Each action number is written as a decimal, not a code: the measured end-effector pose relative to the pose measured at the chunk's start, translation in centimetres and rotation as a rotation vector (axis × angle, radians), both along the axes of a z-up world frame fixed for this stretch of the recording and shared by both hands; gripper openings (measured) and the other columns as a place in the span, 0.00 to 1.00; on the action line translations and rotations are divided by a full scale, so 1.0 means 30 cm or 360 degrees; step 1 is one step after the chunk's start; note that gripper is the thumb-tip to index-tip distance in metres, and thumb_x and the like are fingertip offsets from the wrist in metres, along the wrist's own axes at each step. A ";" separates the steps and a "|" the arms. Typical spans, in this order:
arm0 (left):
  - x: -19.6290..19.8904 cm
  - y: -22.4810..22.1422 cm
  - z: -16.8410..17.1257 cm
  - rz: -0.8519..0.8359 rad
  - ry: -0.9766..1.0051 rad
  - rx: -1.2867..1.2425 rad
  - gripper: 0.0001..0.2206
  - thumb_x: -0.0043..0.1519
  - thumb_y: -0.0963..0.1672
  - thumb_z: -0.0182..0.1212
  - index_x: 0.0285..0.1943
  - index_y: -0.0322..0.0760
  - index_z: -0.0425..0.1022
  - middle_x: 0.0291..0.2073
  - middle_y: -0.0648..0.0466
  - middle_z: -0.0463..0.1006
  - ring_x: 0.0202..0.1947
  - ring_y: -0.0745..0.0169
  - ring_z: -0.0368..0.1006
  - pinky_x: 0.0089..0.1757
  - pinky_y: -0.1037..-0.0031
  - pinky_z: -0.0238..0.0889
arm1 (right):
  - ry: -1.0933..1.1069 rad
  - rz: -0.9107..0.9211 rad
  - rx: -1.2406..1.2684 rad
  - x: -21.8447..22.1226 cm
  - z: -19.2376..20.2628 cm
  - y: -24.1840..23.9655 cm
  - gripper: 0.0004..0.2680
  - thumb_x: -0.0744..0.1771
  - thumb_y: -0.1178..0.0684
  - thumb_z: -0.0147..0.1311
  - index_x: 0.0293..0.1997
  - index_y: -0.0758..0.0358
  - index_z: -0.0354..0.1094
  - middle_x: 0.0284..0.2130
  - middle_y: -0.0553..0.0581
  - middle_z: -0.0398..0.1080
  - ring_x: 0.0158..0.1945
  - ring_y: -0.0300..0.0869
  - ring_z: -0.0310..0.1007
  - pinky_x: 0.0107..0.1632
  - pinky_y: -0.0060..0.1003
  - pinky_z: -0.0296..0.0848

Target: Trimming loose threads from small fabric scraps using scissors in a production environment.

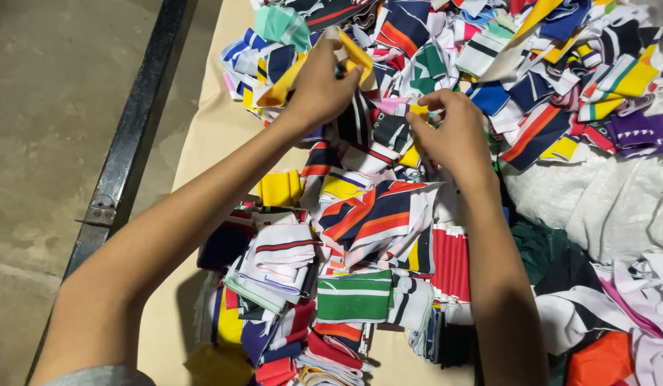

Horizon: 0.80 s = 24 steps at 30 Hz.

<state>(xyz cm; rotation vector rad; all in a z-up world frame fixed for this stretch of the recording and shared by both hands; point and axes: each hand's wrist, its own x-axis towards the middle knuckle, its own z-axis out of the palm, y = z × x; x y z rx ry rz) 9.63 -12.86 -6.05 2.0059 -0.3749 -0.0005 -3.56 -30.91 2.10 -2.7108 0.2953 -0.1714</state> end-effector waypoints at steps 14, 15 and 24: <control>-0.080 -0.289 -0.166 -0.0757 -0.0440 0.0830 0.21 0.58 0.46 0.63 0.60 0.40 0.68 0.53 0.43 0.69 0.57 0.37 0.63 0.53 0.42 0.53 | 0.0077 -0.0245 0.0490 0.020 -0.171 -0.139 0.18 0.66 0.43 0.63 0.58 0.61 0.70 0.19 0.41 0.54 0.24 0.32 0.55 0.30 0.33 0.57; -0.080 -0.295 -0.167 -0.0790 -0.0476 0.0725 0.22 0.53 0.45 0.66 0.57 0.41 0.68 0.48 0.46 0.68 0.53 0.38 0.65 0.50 0.42 0.55 | 0.0122 -0.0233 0.0533 0.018 -0.166 -0.142 0.19 0.66 0.44 0.62 0.60 0.64 0.71 0.15 0.42 0.52 0.21 0.32 0.53 0.28 0.34 0.54; -0.138 -0.217 -0.022 -0.0881 -0.0173 0.0220 0.22 0.62 0.53 0.62 0.59 0.47 0.61 0.50 0.56 0.77 0.51 0.55 0.73 0.52 0.58 0.47 | -0.0409 0.0009 0.0668 -0.024 -0.149 -0.153 0.06 0.67 0.54 0.63 0.47 0.60 0.77 0.35 0.51 0.77 0.35 0.31 0.71 0.36 0.26 0.71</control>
